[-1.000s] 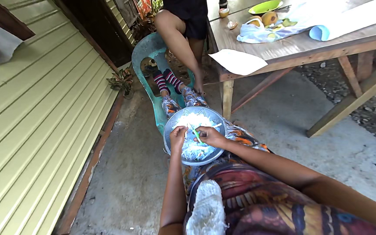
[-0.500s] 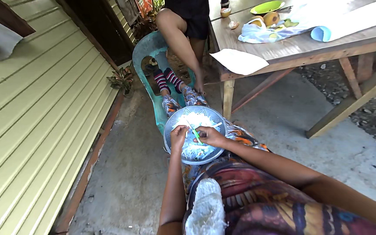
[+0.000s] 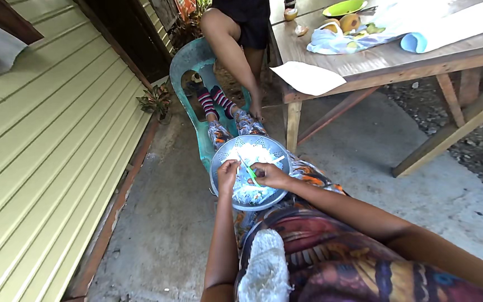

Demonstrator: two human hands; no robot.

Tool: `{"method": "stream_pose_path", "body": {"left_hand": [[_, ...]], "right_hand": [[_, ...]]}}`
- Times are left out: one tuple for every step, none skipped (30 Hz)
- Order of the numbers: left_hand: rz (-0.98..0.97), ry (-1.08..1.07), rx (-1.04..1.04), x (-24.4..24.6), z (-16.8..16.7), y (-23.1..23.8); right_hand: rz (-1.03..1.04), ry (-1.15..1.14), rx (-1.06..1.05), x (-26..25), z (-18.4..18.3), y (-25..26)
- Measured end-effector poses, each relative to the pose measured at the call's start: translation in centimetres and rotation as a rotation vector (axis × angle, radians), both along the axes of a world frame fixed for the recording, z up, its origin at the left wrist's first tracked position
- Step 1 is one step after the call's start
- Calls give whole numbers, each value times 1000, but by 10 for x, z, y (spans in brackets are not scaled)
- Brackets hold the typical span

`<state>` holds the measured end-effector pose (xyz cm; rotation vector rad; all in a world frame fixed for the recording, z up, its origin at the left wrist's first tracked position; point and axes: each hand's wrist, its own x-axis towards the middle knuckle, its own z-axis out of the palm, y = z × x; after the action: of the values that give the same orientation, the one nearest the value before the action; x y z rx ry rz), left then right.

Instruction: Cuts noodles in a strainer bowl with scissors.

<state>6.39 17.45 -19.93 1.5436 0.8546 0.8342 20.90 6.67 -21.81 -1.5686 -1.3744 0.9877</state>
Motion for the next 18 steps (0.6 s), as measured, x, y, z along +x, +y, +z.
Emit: {"method": "stream_pose_path", "body": {"left_hand": [[-5,6,-1,0,0,-1],[-11,9,-1,0,0,-1],[-15,10,-2,1,1,-1],[-22,10,-7,1,1,-1],[-31,13,-8,1,0,-1],[-36,18,-5,2,0,-1],[-32,25,5,2,-1,0],[-8,40,23,2,-2,1],[32,61,58,2,-4,1],[73,92,114,0,-3,0],[114,112,198,-2,-1,-1],[153,110,313,-2,6,-4],[172,80,428,-1,17,-9],[158,29,508,0,36,-17],[94,-31,548,-2,61,-29],[-30,-98,563,-6,86,-45],[-212,-176,559,-11,112,-64],[-439,-258,522,-17,136,-85]], "right_hand": [[-2,-2,-3,0,0,0],[-6,-5,-8,0,0,0],[-9,-6,-16,0,0,0],[-11,-5,-20,0,1,0],[-13,-4,-23,1,1,0],[-16,-4,-23,1,1,0],[-20,-3,-25,2,1,0],[-23,0,-28,2,1,0],[-24,3,-34,2,1,0],[-24,6,-36,1,-1,0],[-25,9,-33,1,-3,0],[-30,10,-25,1,-5,0],[-42,13,-12,1,-6,-1],[-53,11,5,2,-7,-1],[-60,6,19,1,-5,-1],[-60,0,24,0,-2,-3],[-60,-13,34,-2,1,-4],[-61,-24,50,-3,2,-5]]}}
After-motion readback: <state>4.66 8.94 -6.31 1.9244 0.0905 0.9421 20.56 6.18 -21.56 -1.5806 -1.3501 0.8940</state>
